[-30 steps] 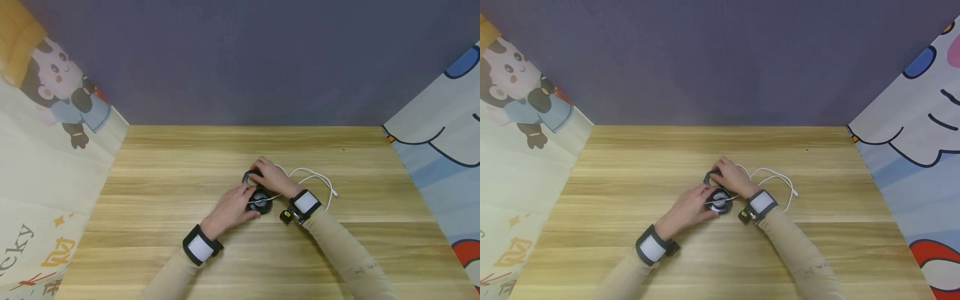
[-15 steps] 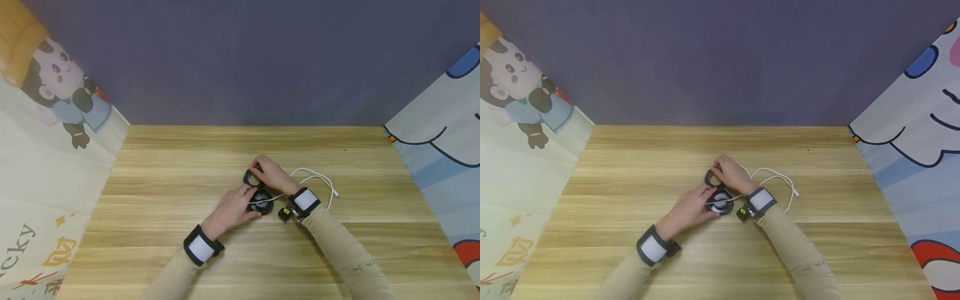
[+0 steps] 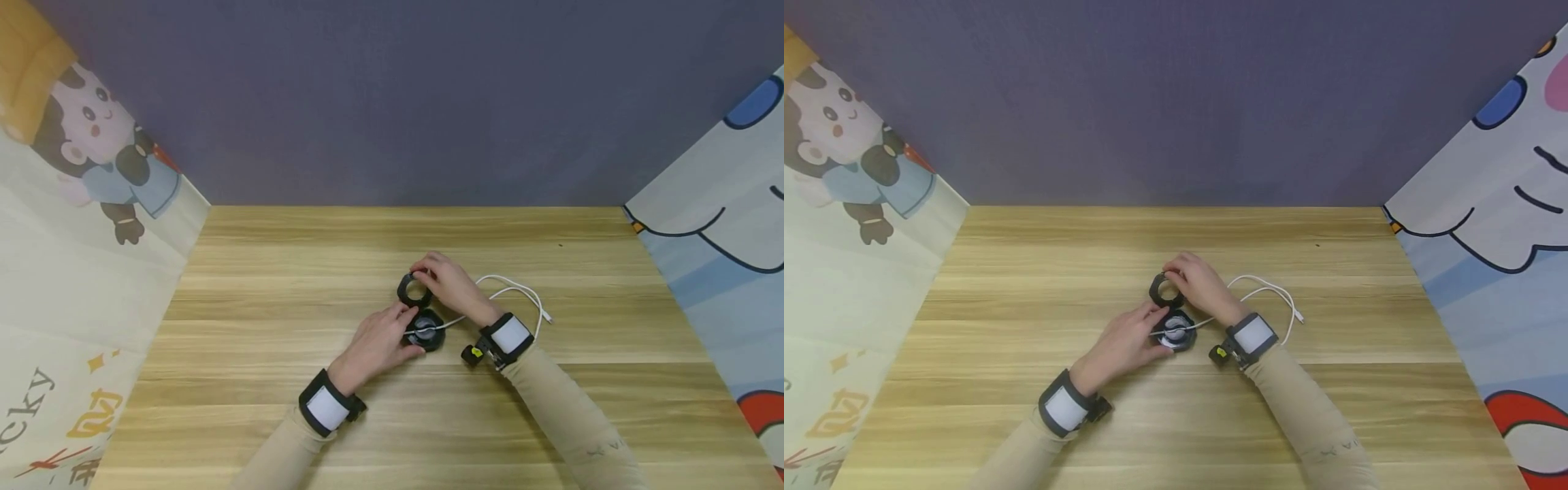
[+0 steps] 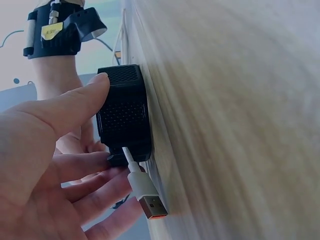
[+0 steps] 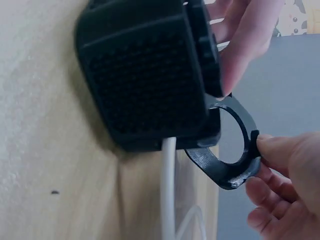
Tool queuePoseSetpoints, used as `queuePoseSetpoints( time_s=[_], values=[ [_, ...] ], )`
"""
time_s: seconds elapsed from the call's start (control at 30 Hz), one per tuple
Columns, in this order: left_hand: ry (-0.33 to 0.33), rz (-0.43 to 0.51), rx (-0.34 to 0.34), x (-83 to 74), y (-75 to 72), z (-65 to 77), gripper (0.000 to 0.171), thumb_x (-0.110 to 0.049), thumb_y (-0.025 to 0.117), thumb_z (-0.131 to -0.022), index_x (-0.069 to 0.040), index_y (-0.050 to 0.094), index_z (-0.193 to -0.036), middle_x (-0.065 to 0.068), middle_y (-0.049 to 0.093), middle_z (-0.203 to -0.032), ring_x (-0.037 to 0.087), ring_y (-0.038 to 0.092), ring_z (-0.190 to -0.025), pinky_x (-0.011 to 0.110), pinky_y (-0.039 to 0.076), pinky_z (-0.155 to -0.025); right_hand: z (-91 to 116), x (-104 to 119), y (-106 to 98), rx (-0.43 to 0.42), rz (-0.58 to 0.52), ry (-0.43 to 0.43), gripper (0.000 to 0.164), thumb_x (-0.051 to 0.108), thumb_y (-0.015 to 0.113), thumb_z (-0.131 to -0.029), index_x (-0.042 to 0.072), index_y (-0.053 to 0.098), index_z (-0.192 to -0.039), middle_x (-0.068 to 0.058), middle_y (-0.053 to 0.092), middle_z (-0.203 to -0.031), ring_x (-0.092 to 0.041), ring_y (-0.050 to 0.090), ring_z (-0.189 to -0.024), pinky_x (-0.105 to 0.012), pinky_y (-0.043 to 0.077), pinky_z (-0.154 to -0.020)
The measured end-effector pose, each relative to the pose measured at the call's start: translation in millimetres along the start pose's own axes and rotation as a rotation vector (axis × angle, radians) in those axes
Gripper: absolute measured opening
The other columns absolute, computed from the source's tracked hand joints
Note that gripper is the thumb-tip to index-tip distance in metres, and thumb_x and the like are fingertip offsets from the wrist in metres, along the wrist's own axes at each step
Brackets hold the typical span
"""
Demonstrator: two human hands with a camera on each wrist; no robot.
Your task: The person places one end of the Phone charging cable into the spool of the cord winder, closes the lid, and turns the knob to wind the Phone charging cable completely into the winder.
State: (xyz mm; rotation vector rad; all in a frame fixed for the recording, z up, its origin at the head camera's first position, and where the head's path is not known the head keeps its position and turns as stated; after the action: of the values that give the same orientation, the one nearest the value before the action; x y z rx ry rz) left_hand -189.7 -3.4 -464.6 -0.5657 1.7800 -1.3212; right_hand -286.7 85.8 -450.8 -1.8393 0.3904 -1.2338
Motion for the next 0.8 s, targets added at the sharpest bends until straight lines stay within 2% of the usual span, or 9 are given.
queuePoseSetpoints(
  time_s=[0.37, 0.67, 0.8],
  values=[
    [-0.065, 0.11, 0.039, 6.6, 3.5, -1.7, 0.077, -0.044, 0.086, -0.083, -0.002, 0.06, -0.141, 0.014, 0.061, -0.136, 0.029, 0.067, -0.115, 0.043, 0.058, -0.093, 15, 20, -17, -0.065, -0.021, -0.108, 0.015, 0.014, 0.066, -0.102, 0.008, 0.076, -0.111, -0.004, 0.065, -0.102, -0.016, 0.061, -0.087, -0.03, 0.053, -0.071],
    [-0.078, 0.183, 0.054, 9.6, 5.2, -1.0, 0.076, -0.041, 0.088, -0.083, -0.001, 0.06, -0.14, 0.016, 0.059, -0.141, 0.029, 0.064, -0.121, 0.043, 0.056, -0.099, 26, 25, -23, -0.089, -0.04, -0.123, 0.014, 0.013, 0.068, -0.101, 0.008, 0.076, -0.11, -0.004, 0.067, -0.104, -0.014, 0.06, -0.086, -0.029, 0.053, -0.07],
    [-0.087, 0.202, 0.066, 10.7, 6.6, -0.9, 0.076, -0.04, 0.087, -0.083, -0.001, 0.059, -0.141, 0.016, 0.06, -0.138, 0.03, 0.064, -0.12, 0.044, 0.055, -0.1, 30, 27, -24, -0.089, -0.044, -0.126, 0.012, 0.014, 0.068, -0.1, 0.01, 0.077, -0.109, -0.002, 0.066, -0.105, -0.013, 0.059, -0.085, -0.028, 0.053, -0.069]
  ],
)
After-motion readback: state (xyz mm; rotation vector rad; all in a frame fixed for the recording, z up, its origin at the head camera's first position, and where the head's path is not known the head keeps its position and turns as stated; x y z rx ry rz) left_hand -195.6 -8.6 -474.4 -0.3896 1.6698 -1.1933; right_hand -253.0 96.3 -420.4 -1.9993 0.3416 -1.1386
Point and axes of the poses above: each hand's wrist, its own z-axis away from the middle knuckle, its own y-axis out of the palm, x = y × z, the point moved 10 cm from there along -z, towards the middle knuckle
